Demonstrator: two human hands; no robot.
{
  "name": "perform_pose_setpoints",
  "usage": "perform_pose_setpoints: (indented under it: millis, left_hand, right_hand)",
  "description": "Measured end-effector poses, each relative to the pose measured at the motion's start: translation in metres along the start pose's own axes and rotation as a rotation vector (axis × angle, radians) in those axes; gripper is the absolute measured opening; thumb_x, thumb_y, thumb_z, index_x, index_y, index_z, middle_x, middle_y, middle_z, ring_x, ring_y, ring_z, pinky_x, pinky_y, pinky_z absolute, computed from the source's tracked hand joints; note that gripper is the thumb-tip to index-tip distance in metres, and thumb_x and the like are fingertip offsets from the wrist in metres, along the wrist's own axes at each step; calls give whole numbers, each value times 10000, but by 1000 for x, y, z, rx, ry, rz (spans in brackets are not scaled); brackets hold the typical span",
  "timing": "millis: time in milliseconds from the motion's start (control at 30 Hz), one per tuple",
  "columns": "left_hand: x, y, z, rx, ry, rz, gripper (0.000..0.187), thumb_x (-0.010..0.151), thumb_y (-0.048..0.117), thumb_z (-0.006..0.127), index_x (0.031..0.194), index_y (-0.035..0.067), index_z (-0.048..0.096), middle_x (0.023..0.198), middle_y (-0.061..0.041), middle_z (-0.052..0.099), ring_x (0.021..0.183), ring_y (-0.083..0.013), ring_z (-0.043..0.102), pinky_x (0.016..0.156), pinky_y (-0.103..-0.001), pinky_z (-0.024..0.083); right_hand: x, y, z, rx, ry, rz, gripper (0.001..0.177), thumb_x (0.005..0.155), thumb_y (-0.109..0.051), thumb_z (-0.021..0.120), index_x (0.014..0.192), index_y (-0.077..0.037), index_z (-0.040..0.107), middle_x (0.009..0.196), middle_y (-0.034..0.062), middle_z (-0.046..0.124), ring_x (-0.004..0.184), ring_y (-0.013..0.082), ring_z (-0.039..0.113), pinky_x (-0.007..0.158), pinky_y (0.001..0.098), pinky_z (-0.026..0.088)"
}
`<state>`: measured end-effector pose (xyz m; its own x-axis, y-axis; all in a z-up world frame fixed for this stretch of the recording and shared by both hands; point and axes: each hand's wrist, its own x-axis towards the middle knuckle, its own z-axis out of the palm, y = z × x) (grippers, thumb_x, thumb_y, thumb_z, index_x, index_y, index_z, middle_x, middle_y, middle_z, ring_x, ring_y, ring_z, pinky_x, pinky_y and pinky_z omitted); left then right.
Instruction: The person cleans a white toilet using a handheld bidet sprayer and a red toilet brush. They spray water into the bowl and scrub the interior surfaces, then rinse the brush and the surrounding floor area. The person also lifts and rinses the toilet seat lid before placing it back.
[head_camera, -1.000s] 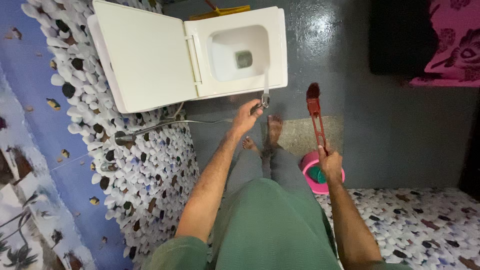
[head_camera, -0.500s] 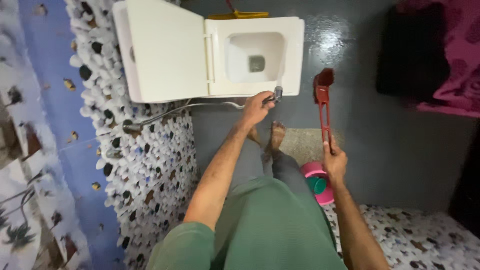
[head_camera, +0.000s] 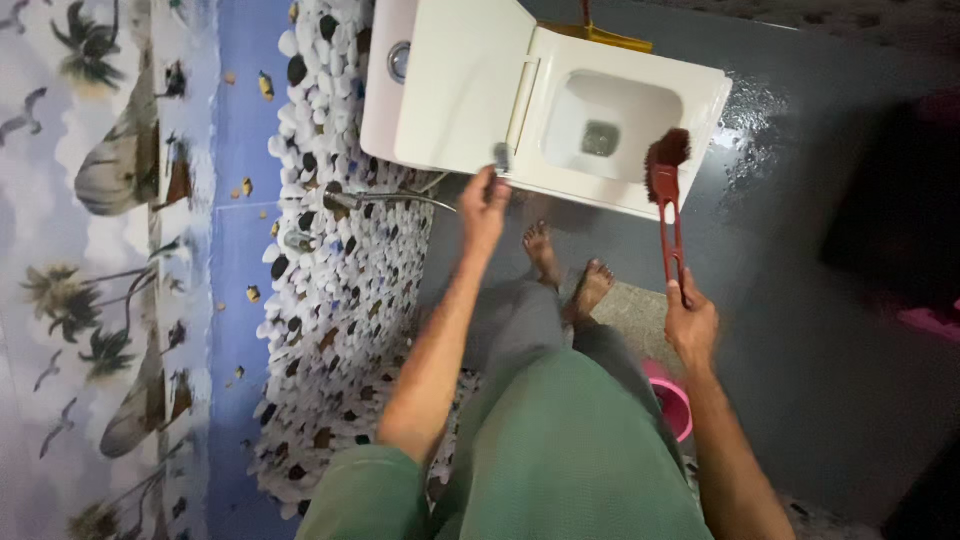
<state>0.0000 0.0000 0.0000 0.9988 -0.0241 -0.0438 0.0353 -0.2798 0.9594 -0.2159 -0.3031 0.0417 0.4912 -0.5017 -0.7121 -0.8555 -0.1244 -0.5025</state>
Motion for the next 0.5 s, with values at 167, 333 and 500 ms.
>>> perform_pose_setpoints:
  millis: [167,333,500]
  left_hand:
    - [-13,27,-64,-93,46,-88,465,997,441,687,1186,17,675,902,18,575,809,-98,510,715,-279,431]
    - [-53,10,-69,202,81,-265,307,981,297,686,1105,19,721,784,5,530,712,-109,473,642,-275,388]
    - [-58,23,-73,62,-29,26,443,1015,388,683,1227,0,649,994,8,621,899,-109,558,797,-276,460]
  right_hand:
    - [-9,-19,18,94,-42,-107,525,1010,-365,620,1486,-149,572,591,-14,486,463,101,442,417,319,365]
    - [-13,-3,31,61,-105,-161,523,1011,-384,626,1485,-170,575,567,14,464,450,110,447,412,324,375]
    - [1,62,42,7,-59,-361,498,1038,-376,631,1478,-150,581,762,-50,559,625,84,525,530,311,440]
